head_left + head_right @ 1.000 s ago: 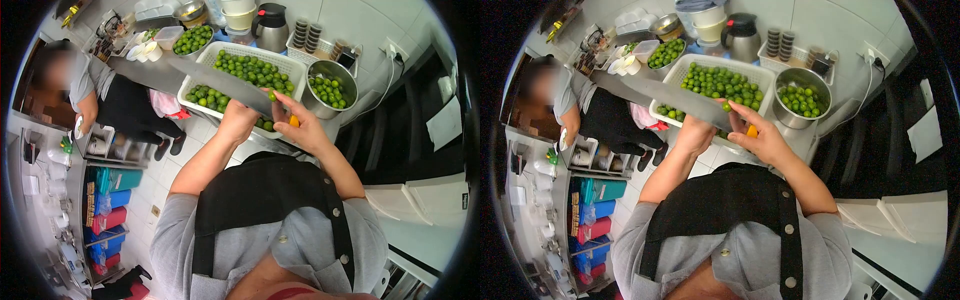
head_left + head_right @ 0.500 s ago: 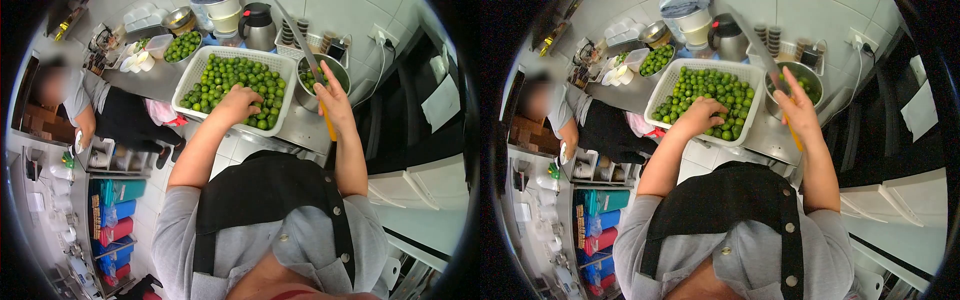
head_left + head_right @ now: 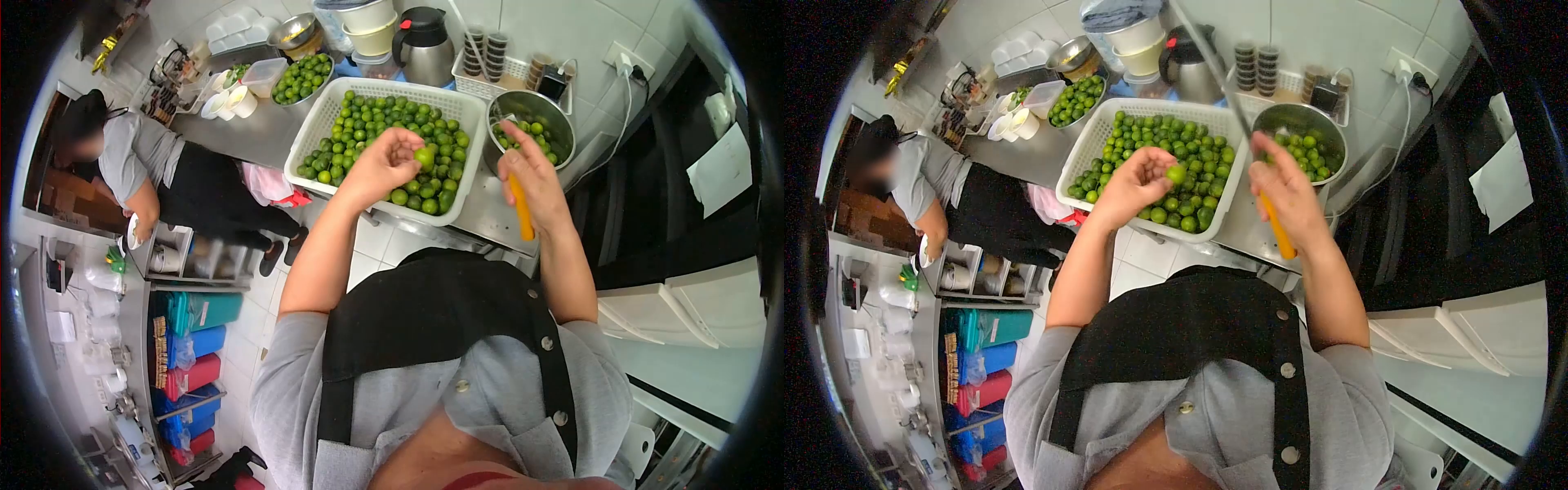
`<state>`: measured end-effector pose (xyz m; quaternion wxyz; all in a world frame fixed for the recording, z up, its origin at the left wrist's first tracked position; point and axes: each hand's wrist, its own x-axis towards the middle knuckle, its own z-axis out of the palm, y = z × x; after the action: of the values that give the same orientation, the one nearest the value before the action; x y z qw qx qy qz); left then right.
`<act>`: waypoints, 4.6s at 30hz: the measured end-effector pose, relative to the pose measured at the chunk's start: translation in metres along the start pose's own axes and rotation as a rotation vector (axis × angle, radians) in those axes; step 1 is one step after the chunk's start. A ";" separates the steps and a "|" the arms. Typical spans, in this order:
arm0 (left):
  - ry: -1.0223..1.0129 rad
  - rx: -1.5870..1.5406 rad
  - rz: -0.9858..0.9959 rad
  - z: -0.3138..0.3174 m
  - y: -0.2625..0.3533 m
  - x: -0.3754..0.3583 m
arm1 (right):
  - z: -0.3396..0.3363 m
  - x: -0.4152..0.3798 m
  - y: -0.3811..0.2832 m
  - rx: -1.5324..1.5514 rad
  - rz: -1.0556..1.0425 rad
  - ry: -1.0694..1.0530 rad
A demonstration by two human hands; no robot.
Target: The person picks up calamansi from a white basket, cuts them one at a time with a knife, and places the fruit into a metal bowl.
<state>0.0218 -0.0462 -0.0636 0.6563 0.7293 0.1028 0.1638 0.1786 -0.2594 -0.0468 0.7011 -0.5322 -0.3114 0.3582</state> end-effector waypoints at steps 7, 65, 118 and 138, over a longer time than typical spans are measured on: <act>0.077 -0.714 -0.017 0.015 0.010 -0.025 | 0.048 -0.004 0.009 -0.077 0.083 -0.287; 0.286 -0.587 -0.023 0.017 0.011 -0.050 | 0.069 0.004 0.013 -0.271 0.020 -0.434; 0.331 -0.373 -0.011 0.002 -0.003 -0.033 | 0.076 0.020 0.016 -0.245 0.073 -0.449; 0.309 -0.571 -0.102 0.023 -0.003 -0.022 | 0.066 0.012 0.015 -0.189 0.108 -0.382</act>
<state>0.0101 -0.0755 -0.0713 0.8182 0.4763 0.1877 0.2617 0.1289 -0.2127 -0.0447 0.5561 -0.5338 -0.4419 0.4588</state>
